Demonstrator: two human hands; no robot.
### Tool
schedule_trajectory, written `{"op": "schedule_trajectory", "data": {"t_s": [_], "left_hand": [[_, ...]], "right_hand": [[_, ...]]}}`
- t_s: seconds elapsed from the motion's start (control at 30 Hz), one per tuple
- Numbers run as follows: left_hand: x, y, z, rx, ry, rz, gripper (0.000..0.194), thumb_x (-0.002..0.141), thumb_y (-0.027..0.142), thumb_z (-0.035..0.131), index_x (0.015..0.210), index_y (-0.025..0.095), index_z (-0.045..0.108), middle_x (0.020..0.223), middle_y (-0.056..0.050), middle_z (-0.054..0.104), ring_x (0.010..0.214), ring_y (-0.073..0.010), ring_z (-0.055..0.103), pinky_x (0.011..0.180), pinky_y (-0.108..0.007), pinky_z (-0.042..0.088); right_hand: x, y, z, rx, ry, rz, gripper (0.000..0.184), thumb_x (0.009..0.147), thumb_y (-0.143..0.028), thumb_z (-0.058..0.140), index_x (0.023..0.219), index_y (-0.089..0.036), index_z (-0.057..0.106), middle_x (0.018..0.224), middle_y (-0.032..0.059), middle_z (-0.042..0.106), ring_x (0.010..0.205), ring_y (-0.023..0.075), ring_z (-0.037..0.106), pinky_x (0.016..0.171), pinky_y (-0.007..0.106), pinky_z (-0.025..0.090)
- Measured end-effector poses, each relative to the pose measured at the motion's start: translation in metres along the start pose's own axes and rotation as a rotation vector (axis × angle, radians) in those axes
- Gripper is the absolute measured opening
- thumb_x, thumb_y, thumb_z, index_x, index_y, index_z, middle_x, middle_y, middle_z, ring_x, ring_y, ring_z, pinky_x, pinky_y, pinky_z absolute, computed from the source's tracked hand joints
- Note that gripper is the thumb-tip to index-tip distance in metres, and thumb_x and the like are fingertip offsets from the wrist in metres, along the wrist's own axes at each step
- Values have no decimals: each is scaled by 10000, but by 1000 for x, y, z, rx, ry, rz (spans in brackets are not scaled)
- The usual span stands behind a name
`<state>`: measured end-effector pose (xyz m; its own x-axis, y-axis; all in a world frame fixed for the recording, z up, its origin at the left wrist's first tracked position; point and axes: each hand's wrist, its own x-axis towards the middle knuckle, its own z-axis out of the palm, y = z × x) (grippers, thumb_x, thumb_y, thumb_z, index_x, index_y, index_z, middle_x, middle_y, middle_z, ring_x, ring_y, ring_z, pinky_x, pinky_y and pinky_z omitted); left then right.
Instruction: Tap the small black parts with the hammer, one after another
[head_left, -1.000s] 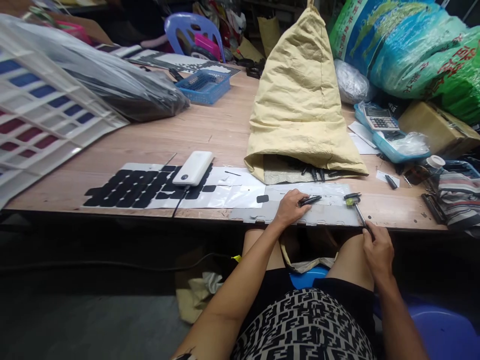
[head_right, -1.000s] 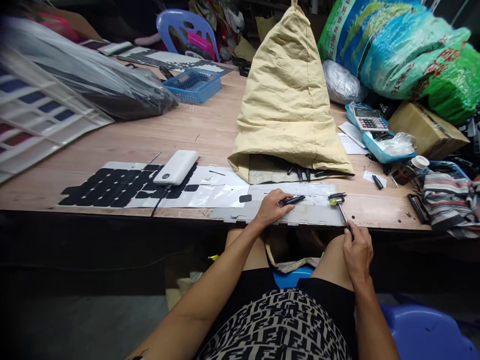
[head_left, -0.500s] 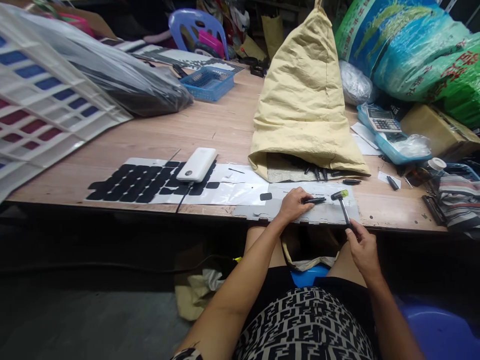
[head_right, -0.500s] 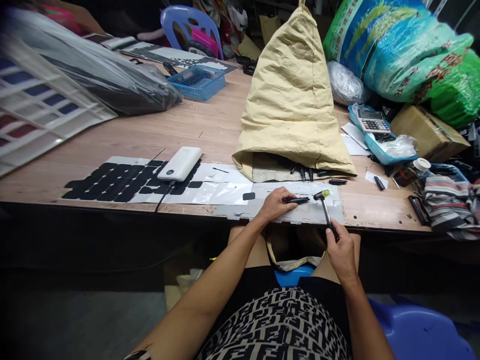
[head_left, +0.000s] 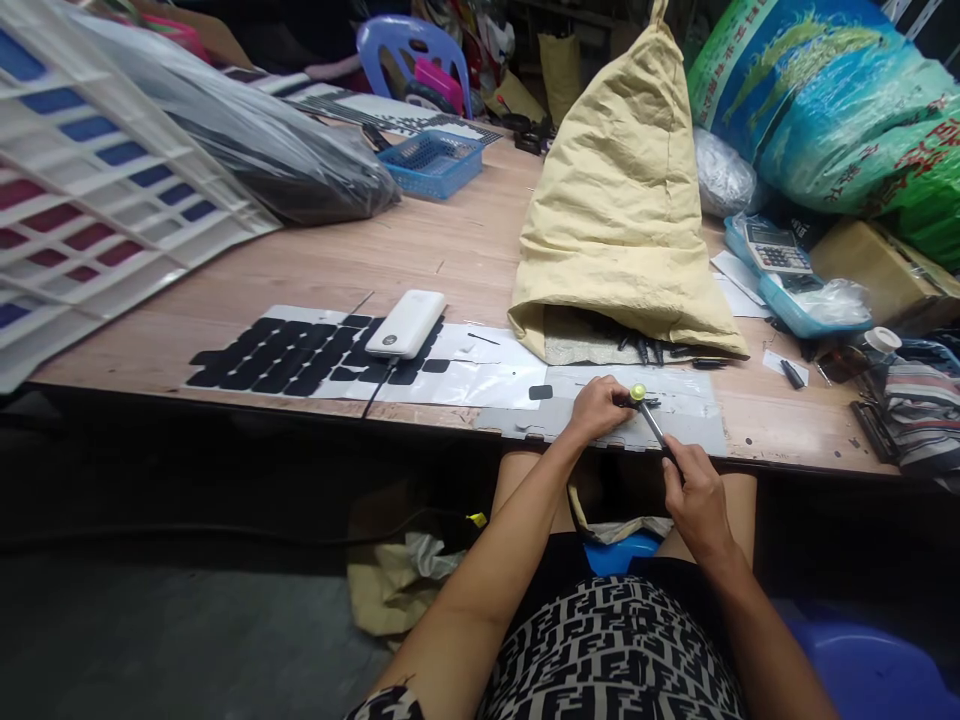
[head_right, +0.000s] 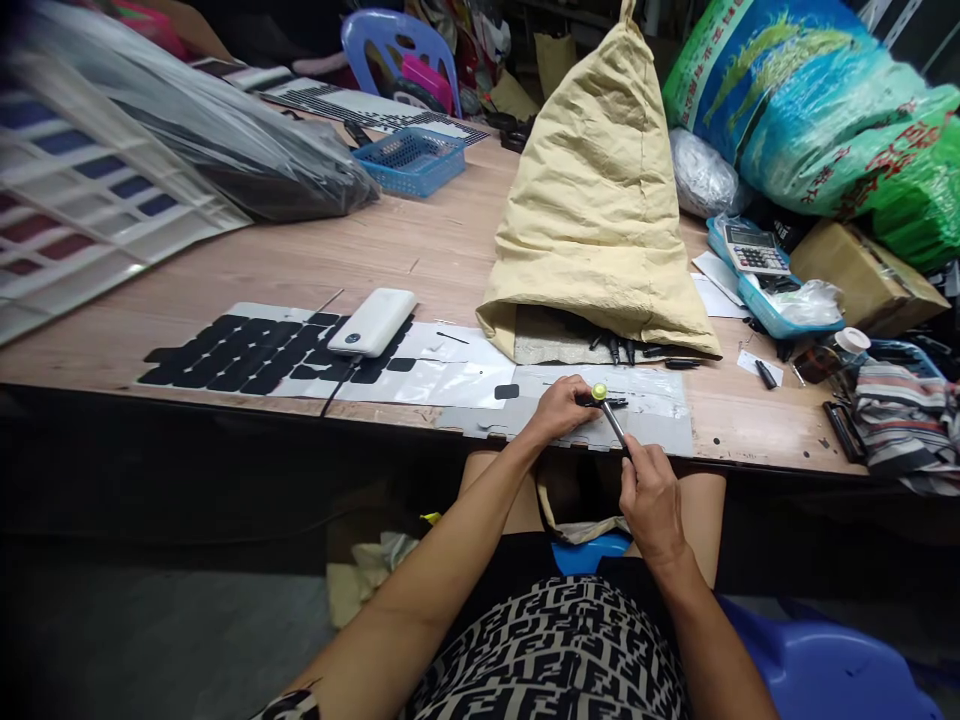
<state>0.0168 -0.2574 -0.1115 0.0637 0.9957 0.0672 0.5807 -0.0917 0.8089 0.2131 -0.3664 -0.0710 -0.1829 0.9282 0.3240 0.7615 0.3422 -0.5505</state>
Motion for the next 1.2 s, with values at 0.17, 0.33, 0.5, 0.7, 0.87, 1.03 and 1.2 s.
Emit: {"op": "schedule_trajectory", "data": {"t_s": [0.17, 0.33, 0.5, 0.7, 0.87, 1.03, 1.2], "left_hand": [[1, 1, 0, -17, -5, -15, 177, 693, 216, 811, 865, 257, 807, 885, -18, 690, 965, -228, 621, 848, -345, 518], [1, 1, -1, -16, -17, -31, 199, 689, 217, 812, 886, 248, 815, 893, -23, 698, 984, -239, 624, 864, -354, 522], [0, 4, -3, -20, -26, -39, 192, 696, 221, 800, 886, 246, 811, 915, -19, 702, 1007, -234, 620, 864, -338, 517], [-2, 2, -2, -20, -21, -24, 186, 715, 218, 796, 899, 240, 802, 929, -19, 710, 1018, -239, 610, 859, -344, 503], [-4, 0, -4, 1, -68, 40, 174, 705, 256, 824, 878, 239, 805, 887, -19, 703, 971, -236, 587, 851, -345, 484], [-8, -4, -17, 6, -219, 225, 227, 684, 333, 890, 889, 264, 821, 997, -21, 710, 1020, -238, 574, 969, -388, 445], [-32, -8, -18, 117, -334, 412, 230, 653, 351, 925, 861, 324, 832, 1319, -16, 641, 1273, -307, 511, 1118, -464, 356]], "right_hand": [[2, 1, -5, -27, 12, 10, 376, 994, -273, 468, 1308, -228, 670, 1014, 85, 700, 942, 218, 666, 882, 354, 553], [0, 2, -9, -72, 14, 18, 383, 992, -267, 457, 1306, -223, 672, 1011, 86, 701, 947, 221, 663, 884, 352, 546], [4, 12, -17, -103, 60, 42, 379, 973, -266, 486, 1293, -218, 684, 1063, 80, 712, 962, 210, 661, 875, 329, 528], [24, 67, -44, -341, 226, 237, 394, 912, -258, 542, 1264, -227, 717, 1066, 80, 695, 956, 221, 608, 812, 328, 462], [35, 113, -55, -531, 238, 431, 398, 903, -216, 561, 1264, -212, 729, 1011, 96, 640, 887, 212, 521, 731, 320, 374], [35, 125, -44, -605, 297, 434, 346, 925, -209, 558, 1208, -232, 756, 1037, 110, 615, 882, 216, 467, 717, 330, 328], [31, 127, -36, -697, 353, 337, 328, 939, -199, 533, 1182, -232, 751, 1013, 112, 594, 835, 203, 426, 683, 333, 284]]}}
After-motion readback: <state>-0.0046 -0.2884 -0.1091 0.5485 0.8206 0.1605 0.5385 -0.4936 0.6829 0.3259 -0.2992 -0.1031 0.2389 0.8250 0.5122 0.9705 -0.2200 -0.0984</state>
